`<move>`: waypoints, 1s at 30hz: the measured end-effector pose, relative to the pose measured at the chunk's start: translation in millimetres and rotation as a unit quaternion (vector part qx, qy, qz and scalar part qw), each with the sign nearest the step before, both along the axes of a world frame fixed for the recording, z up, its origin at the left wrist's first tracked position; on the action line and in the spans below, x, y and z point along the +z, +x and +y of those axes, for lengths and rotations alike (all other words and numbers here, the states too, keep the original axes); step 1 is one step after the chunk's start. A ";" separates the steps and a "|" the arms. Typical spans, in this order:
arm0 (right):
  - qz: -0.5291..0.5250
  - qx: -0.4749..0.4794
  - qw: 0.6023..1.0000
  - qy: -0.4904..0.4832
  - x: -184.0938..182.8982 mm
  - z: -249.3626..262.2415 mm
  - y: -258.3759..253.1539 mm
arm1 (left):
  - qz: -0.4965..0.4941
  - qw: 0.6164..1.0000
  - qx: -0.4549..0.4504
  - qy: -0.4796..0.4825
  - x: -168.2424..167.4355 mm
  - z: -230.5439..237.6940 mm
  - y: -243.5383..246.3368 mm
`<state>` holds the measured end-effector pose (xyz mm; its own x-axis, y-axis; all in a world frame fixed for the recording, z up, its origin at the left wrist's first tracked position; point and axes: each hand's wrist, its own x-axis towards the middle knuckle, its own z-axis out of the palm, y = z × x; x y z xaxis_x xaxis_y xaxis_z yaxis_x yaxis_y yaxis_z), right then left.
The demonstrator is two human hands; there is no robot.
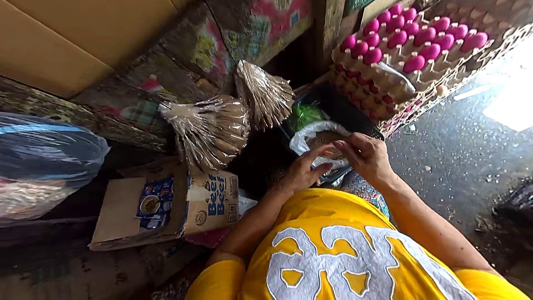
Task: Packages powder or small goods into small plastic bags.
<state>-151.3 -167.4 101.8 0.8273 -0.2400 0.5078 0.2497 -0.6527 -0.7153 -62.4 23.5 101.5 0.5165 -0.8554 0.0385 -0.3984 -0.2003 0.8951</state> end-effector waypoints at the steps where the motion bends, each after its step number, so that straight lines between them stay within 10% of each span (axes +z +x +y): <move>1: -0.006 0.010 1.000 -0.005 1.1 1.3 0.8 | 0.005 1.000 0.002 -0.018 -1.2 -4.2 -1.9; 17: 0.030 0.014 0.999 0.010 -11.7 -3.1 12.9 | -0.001 0.974 0.135 0.184 -63.9 92.1 8.6; 30: 0.040 0.019 0.993 -0.106 -20.2 8.4 9.1 | 0.148 0.986 0.048 -0.064 -35.0 9.1 -2.6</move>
